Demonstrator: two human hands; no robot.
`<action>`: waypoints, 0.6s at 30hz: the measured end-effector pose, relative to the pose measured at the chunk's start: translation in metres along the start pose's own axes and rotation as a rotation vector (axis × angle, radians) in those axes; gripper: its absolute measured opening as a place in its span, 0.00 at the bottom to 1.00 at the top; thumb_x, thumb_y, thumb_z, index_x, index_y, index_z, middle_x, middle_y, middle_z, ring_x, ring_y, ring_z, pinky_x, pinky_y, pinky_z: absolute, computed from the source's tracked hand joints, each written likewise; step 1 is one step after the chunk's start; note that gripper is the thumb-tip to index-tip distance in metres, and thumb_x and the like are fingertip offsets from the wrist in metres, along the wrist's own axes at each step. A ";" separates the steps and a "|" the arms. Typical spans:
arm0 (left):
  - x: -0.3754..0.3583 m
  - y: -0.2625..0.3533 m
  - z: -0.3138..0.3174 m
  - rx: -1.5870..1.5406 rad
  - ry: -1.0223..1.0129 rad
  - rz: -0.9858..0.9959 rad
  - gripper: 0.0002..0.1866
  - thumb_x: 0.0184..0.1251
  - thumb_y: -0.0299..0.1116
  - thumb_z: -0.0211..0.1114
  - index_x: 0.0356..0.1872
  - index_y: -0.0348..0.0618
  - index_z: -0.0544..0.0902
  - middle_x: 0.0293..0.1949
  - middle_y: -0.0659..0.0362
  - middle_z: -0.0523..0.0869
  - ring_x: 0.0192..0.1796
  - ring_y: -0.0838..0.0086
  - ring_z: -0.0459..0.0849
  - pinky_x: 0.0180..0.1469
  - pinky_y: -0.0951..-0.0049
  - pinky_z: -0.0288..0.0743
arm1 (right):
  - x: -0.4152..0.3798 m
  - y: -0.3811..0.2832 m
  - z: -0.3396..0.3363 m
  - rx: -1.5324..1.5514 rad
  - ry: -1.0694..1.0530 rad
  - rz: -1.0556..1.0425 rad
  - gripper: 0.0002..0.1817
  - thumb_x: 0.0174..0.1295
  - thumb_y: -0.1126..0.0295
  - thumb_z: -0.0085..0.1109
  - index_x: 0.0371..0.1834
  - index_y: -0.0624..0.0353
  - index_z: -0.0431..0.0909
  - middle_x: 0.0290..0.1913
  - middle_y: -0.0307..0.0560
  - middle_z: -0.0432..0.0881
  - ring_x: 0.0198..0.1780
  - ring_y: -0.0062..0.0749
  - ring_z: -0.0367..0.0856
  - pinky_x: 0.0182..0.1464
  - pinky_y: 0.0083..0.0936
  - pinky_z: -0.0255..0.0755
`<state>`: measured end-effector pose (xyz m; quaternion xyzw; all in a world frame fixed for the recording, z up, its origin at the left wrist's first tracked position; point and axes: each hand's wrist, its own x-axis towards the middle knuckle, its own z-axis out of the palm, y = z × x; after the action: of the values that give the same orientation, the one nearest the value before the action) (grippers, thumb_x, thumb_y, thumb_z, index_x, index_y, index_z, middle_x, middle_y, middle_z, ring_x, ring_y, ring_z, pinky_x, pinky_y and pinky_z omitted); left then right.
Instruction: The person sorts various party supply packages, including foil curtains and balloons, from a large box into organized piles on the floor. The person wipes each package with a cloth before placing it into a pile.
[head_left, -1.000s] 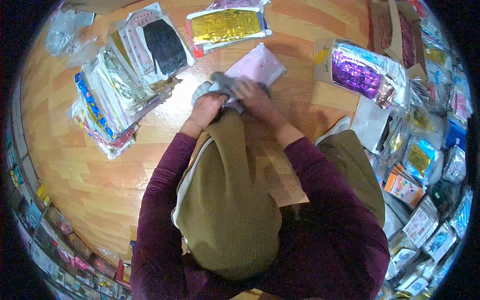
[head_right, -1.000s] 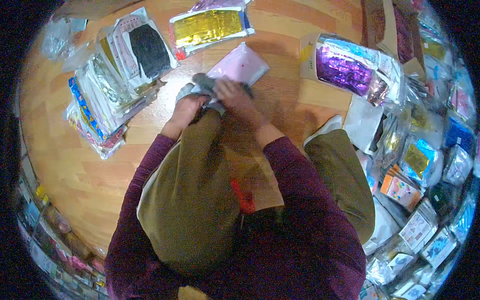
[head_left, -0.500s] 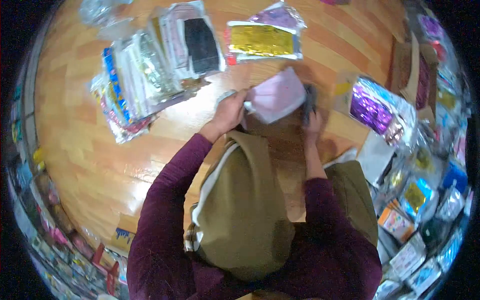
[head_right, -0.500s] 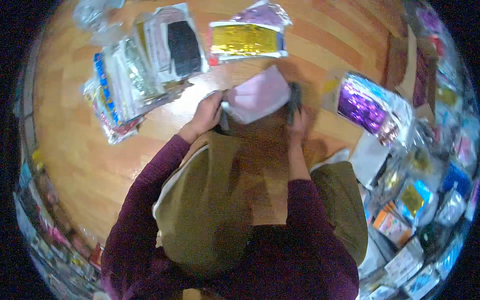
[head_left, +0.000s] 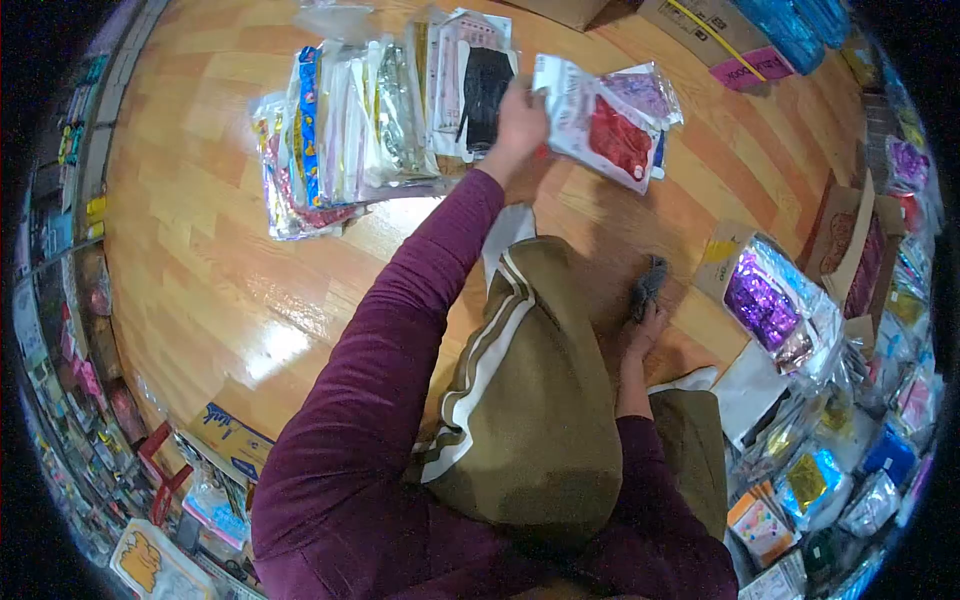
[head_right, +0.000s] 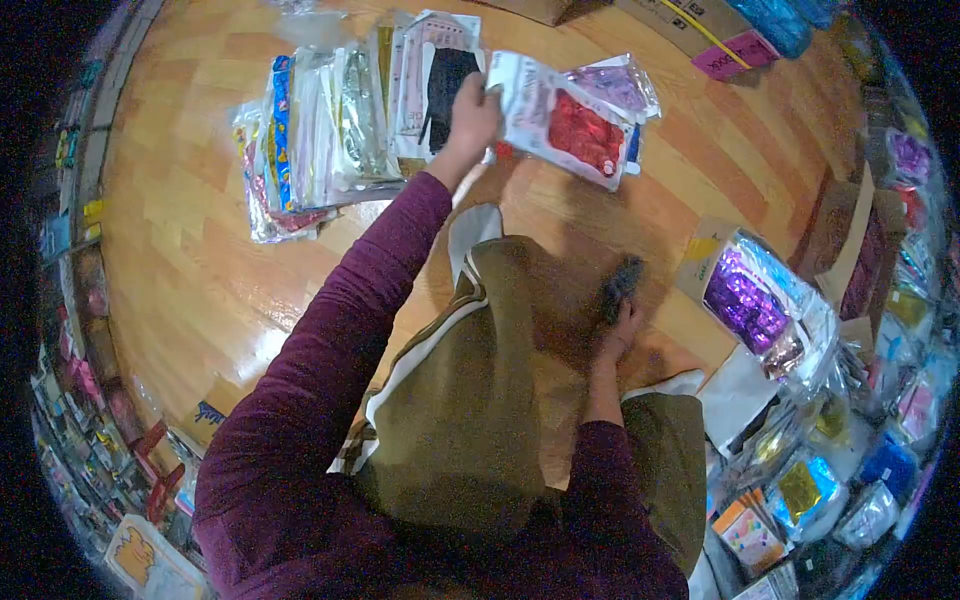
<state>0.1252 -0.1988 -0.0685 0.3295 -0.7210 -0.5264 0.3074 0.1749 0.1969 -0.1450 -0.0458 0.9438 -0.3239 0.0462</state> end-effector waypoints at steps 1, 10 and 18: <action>0.002 -0.023 -0.008 0.179 0.031 -0.091 0.11 0.54 0.27 0.57 0.39 0.35 0.73 0.32 0.45 0.80 0.36 0.52 0.79 0.40 0.62 0.71 | -0.003 0.002 0.001 -0.223 0.029 -0.202 0.19 0.45 0.81 0.47 0.44 0.59 0.73 0.37 0.56 0.70 0.41 0.53 0.69 0.44 0.38 0.64; -0.029 -0.036 -0.069 0.355 0.195 -0.250 0.24 0.45 0.26 0.64 0.45 0.28 0.67 0.44 0.40 0.71 0.48 0.50 0.70 0.51 0.61 0.64 | -0.002 0.000 0.004 -0.308 0.029 -0.134 0.17 0.49 0.69 0.57 0.45 0.52 0.70 0.42 0.55 0.68 0.44 0.54 0.68 0.44 0.42 0.65; -0.017 -0.044 -0.041 0.338 0.116 -0.392 0.26 0.44 0.30 0.65 0.43 0.25 0.65 0.38 0.35 0.74 0.43 0.44 0.74 0.48 0.59 0.67 | -0.002 -0.008 0.001 -0.491 -0.055 -0.065 0.17 0.48 0.70 0.57 0.43 0.52 0.70 0.43 0.55 0.66 0.45 0.55 0.66 0.46 0.42 0.63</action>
<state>0.1746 -0.2181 -0.1020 0.5392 -0.7023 -0.4280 0.1811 0.1773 0.1901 -0.1410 -0.0949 0.9907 -0.0847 0.0487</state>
